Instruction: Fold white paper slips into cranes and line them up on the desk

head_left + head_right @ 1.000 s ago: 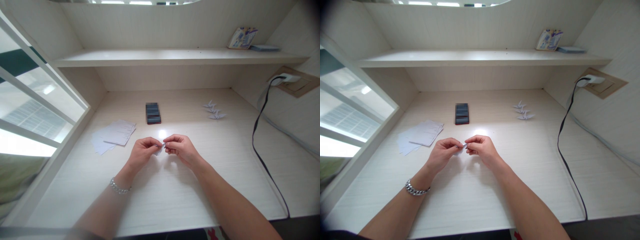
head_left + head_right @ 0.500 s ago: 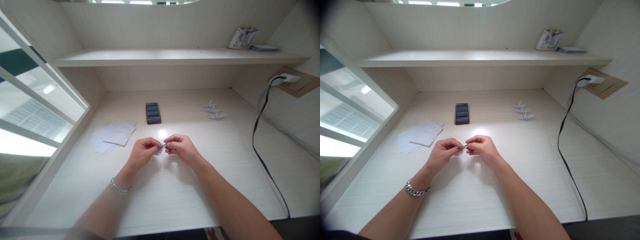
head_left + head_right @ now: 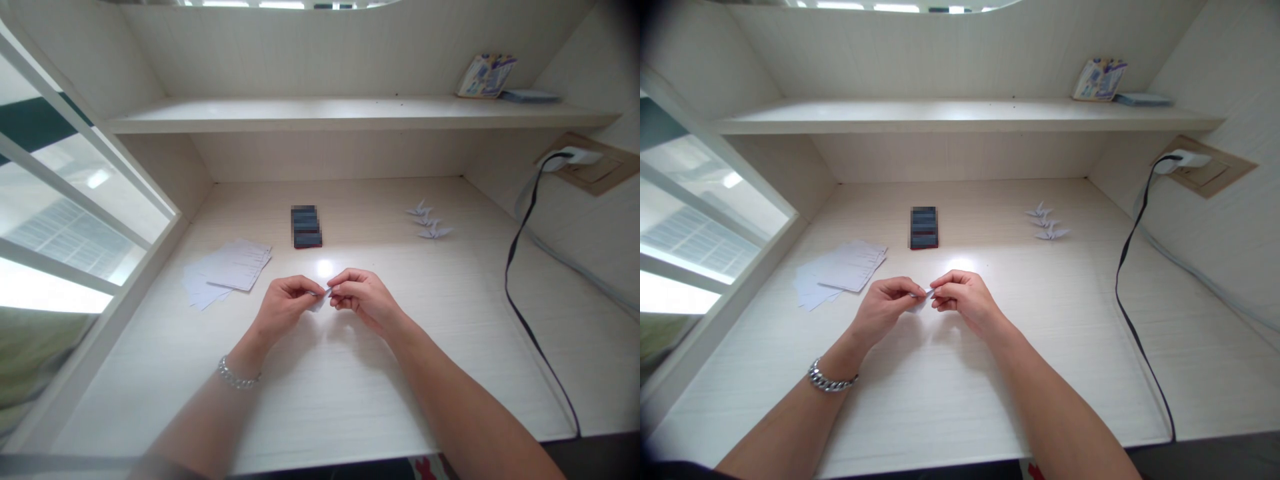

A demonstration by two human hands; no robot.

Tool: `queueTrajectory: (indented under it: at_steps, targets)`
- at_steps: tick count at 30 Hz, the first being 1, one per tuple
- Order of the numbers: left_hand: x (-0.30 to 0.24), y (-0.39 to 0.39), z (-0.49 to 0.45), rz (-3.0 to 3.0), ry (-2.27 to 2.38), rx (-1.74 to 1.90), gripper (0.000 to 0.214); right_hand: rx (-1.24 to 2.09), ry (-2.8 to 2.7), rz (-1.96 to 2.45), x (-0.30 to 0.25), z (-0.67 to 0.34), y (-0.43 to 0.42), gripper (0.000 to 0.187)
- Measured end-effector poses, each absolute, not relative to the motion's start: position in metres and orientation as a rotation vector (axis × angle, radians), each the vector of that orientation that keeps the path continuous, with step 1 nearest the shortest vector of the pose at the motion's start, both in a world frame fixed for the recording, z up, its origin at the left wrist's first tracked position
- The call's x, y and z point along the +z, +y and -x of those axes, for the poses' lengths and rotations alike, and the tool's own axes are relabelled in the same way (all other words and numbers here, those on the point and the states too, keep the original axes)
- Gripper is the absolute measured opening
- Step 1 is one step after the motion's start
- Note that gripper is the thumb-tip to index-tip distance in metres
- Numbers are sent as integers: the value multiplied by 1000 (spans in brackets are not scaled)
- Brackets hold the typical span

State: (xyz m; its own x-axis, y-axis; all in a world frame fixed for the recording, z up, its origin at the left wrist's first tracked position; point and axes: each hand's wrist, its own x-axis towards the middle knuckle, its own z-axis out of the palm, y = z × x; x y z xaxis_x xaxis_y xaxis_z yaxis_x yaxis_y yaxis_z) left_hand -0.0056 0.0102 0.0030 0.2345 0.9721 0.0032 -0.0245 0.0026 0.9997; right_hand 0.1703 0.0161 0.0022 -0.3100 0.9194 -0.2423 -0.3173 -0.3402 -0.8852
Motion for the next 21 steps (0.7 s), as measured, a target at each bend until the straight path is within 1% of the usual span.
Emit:
queueTrajectory:
  at_steps: [6,13,21]
  targets:
    - [0,11,7,-1295,1016,1045,6,1813,-977,990,4,-172,17,14]
    - [-2,10,5,-1328,975,997,8,1690,-1198,1095,2,-169,16,18]
    - [-1,12,9,-1287,1009,922,14,1660,-1242,1121,1,-169,14,19]
